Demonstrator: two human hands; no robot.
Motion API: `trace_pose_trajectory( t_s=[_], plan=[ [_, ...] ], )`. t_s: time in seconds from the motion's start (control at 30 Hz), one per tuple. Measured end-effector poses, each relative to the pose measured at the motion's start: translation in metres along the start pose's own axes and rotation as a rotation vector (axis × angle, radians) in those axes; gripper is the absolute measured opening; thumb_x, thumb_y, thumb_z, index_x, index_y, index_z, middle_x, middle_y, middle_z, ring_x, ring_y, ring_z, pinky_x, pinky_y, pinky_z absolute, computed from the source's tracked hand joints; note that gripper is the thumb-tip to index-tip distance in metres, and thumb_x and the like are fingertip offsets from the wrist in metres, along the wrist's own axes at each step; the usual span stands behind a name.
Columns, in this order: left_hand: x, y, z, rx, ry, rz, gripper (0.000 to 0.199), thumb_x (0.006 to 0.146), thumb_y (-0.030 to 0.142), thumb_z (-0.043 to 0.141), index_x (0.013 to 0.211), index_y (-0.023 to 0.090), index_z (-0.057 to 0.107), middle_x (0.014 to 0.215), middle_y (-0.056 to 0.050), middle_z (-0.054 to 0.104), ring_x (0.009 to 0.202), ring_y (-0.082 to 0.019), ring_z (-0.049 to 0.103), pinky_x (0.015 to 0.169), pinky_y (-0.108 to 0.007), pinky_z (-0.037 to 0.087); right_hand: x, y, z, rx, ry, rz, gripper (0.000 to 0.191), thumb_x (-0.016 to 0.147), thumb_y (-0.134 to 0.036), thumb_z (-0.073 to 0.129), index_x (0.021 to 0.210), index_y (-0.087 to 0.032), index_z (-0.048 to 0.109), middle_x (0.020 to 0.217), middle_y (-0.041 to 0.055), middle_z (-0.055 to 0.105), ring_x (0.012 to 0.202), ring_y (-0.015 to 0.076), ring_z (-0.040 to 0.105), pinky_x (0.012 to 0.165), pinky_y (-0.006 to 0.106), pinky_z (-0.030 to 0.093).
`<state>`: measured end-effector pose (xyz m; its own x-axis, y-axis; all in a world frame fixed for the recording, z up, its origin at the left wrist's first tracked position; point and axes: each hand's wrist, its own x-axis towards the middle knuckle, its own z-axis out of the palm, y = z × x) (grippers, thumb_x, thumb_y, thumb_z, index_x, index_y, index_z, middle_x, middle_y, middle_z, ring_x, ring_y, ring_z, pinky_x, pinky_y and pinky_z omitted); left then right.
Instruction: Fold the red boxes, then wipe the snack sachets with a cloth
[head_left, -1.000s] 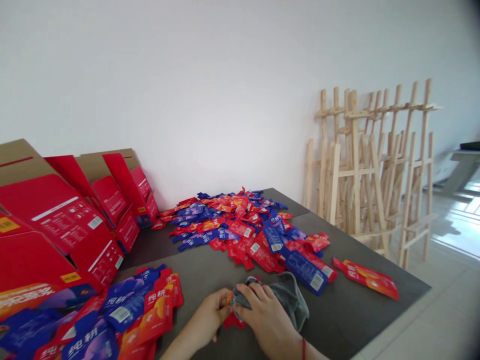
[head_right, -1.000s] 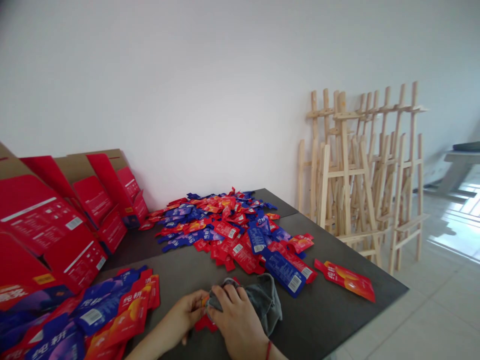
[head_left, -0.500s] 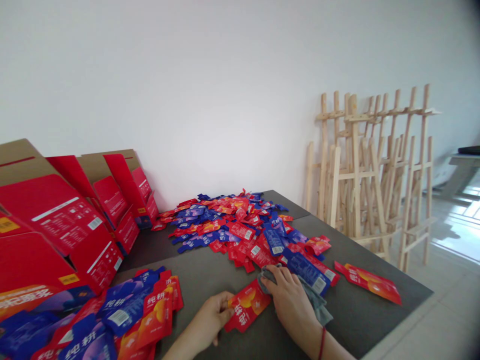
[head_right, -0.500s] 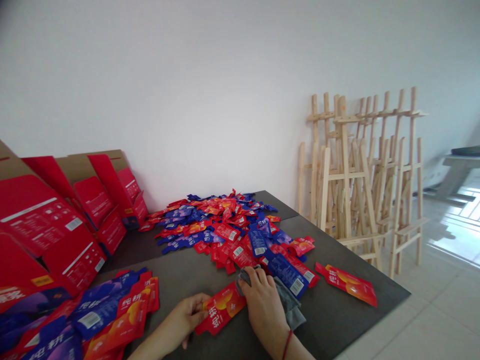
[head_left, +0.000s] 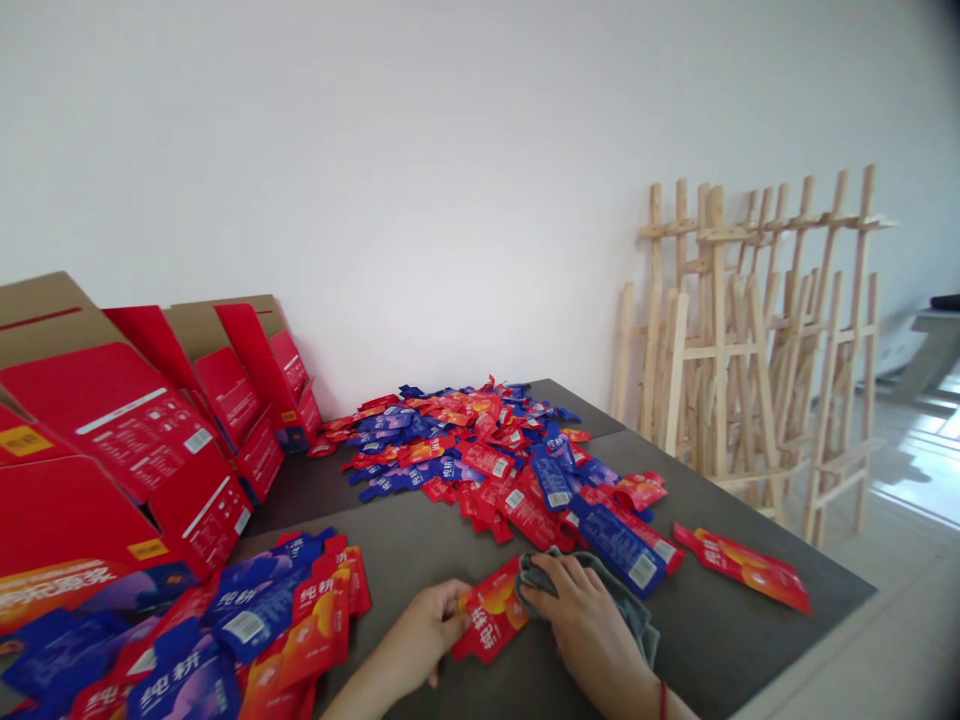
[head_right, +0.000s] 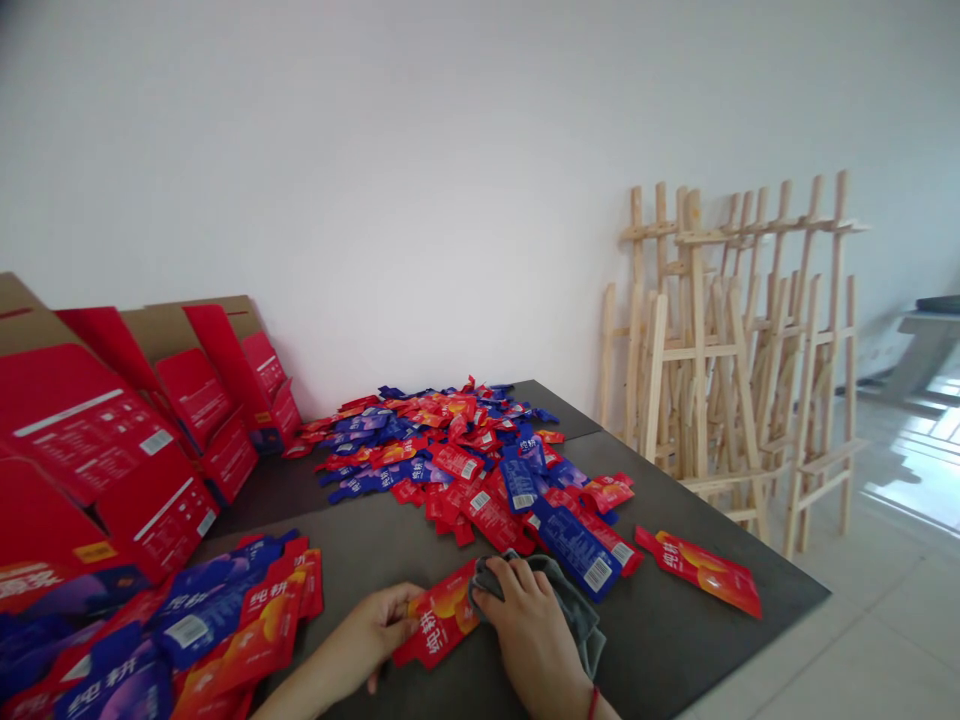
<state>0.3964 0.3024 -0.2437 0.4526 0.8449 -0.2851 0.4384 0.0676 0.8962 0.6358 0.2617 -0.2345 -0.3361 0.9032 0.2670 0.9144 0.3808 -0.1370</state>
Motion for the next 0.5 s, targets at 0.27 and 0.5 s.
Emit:
trace_pose_trajectory(
  t_s=[0.27, 0.5],
  plan=[
    [-0.003, 0.006, -0.002, -0.017, -0.050, 0.022, 0.030, 0.076, 0.035, 0.052, 0.099, 0.016, 0.057, 0.064, 0.007, 0.051, 0.041, -0.004, 0.037, 0.029, -0.012, 0.033, 0.017, -0.020, -0.017, 0.038, 0.017, 0.022, 0.040, 0.093, -0.015, 0.045, 0.124, -0.035, 0.060, 0.138, -0.0002, 0.052, 0.118, 0.0237, 0.045, 0.095, 0.036, 0.036],
    [-0.006, 0.010, -0.005, -0.001, -0.063, 0.015, 0.031, 0.075, 0.037, 0.053, 0.098, 0.017, 0.057, 0.064, 0.006, 0.050, 0.045, -0.006, 0.040, 0.031, -0.013, 0.033, 0.018, -0.034, -0.003, 0.079, -0.047, -0.076, 0.035, 0.094, -0.022, 0.046, 0.124, -0.035, 0.059, 0.136, 0.0020, 0.052, 0.116, 0.0251, 0.046, 0.093, 0.037, 0.037]
  ],
)
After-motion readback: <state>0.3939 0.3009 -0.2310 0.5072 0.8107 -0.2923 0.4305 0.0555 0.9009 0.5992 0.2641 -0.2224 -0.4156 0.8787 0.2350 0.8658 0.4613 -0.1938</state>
